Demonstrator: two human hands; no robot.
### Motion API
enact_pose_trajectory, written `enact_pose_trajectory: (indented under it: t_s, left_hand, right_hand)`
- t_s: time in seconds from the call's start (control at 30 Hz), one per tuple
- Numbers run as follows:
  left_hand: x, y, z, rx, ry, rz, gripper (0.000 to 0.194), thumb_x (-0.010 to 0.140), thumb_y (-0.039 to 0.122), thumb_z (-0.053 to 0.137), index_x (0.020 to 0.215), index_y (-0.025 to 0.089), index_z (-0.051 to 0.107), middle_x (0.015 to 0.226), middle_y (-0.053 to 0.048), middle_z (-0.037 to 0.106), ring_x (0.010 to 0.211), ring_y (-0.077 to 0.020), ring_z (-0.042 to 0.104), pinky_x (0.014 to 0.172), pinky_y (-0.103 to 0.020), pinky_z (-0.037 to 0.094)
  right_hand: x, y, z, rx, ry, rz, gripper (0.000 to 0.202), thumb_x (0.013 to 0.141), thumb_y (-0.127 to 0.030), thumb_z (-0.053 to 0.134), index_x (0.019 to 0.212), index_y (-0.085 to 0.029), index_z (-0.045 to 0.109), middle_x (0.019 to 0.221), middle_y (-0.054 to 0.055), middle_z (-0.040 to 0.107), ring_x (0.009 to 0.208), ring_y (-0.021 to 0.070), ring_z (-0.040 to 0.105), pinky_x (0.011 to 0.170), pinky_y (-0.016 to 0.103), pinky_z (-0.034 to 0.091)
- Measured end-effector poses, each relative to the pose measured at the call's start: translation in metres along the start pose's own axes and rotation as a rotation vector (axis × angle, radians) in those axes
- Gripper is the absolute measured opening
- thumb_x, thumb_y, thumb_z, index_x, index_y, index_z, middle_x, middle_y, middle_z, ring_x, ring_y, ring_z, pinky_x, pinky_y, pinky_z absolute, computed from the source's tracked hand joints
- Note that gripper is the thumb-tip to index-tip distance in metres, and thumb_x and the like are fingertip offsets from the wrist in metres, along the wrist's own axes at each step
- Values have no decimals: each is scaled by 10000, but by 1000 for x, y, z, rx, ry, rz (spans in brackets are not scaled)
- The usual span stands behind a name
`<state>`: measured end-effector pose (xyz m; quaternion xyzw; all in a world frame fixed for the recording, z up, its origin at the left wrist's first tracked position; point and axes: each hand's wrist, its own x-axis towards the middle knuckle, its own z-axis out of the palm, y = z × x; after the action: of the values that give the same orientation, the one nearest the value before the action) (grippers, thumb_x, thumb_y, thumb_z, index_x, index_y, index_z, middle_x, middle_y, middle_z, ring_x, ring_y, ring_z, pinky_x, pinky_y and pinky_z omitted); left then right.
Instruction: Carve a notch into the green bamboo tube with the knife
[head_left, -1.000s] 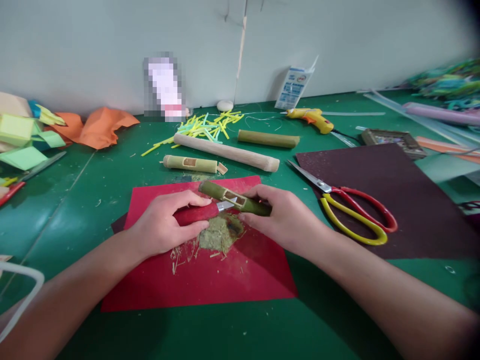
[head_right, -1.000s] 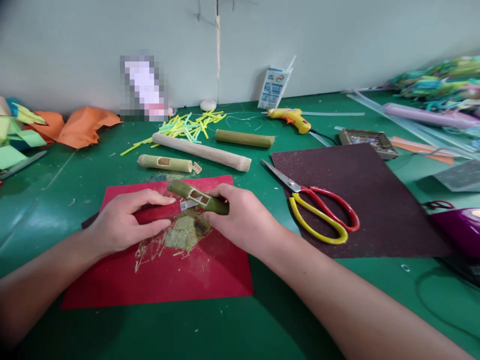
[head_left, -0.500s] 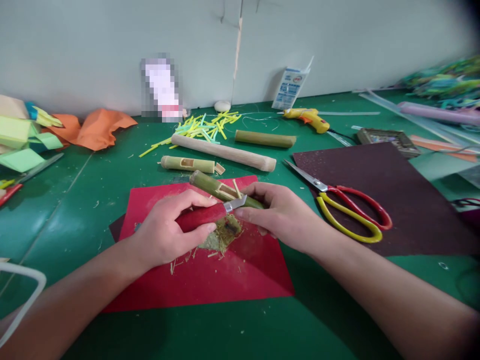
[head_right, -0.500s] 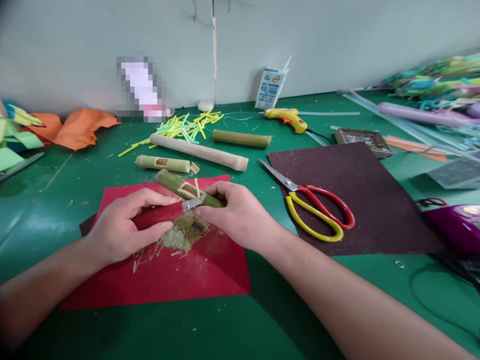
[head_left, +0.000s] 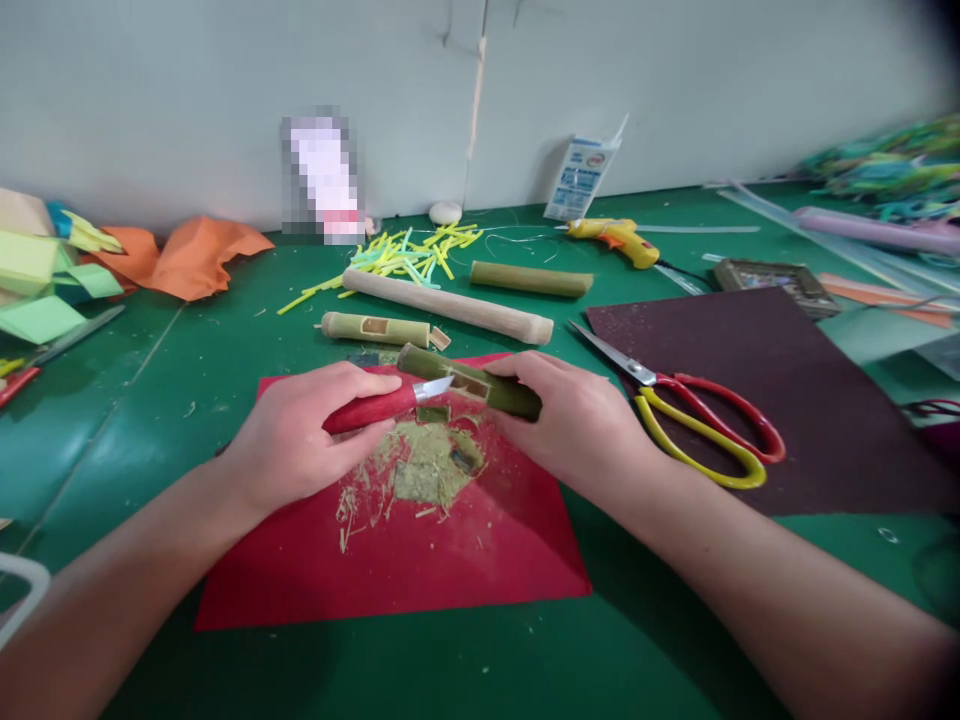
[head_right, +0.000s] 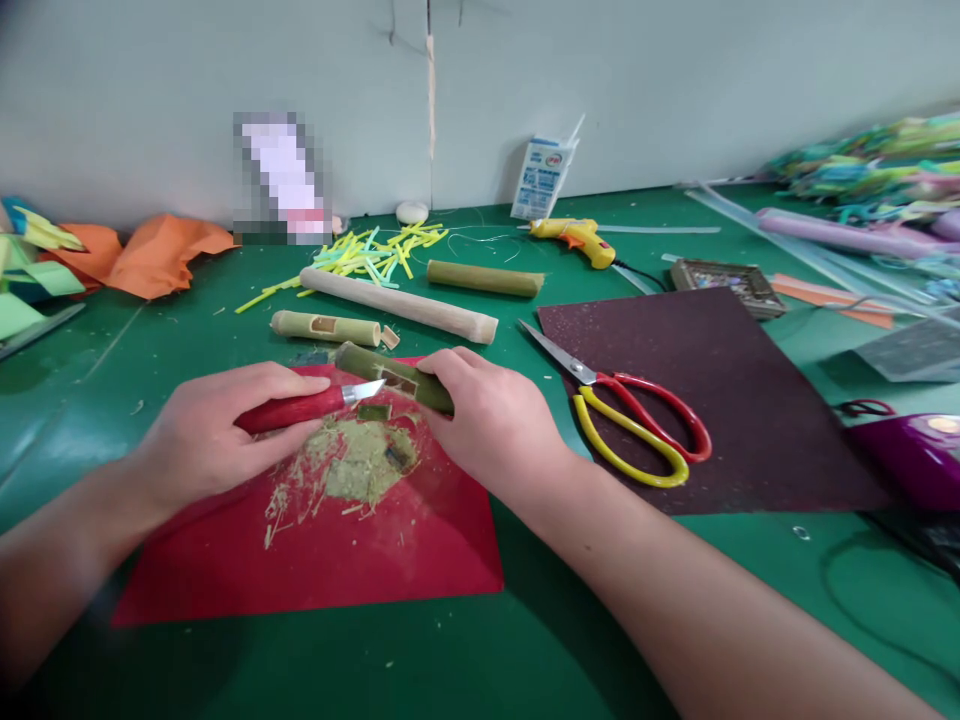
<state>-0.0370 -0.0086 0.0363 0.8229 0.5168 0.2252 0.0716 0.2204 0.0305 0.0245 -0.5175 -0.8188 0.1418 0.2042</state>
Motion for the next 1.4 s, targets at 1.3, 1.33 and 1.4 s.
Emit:
enact_pose_trajectory:
  t_s: [1.3,1.33,1.4]
  left_hand:
    - [12,19,17,-307,-167,-194,248,812,371,651,1028,255,681,1003,7,727,864,-175,681,793,-271,531]
    - [12,18,15,-299,-170,-191,244,814,372,647,1029,261,680,997,14,728,859,-171,680,788,-265,529]
    - [11,15,11,-264,-179,-186,243,819,365,639,1040,271,677,1000,25,727,863,-166,680,765,-251,523]
  right_hand:
    - [2,-3,14,-30,-100,-102,273,838,-213,592,1099,-241,666,1021,25,708,909,230,664,683,300,431]
    - [2,-2,14,-34,-100,-114,274,843,-217,590,1105,-248,665,1028,20,707,922,227,663,684,298,429]
    - [2,-1,13,-46,-93,-125,272,865,-239,578,1124,-261,659,1056,11,701,944,223,662,677,295,426]
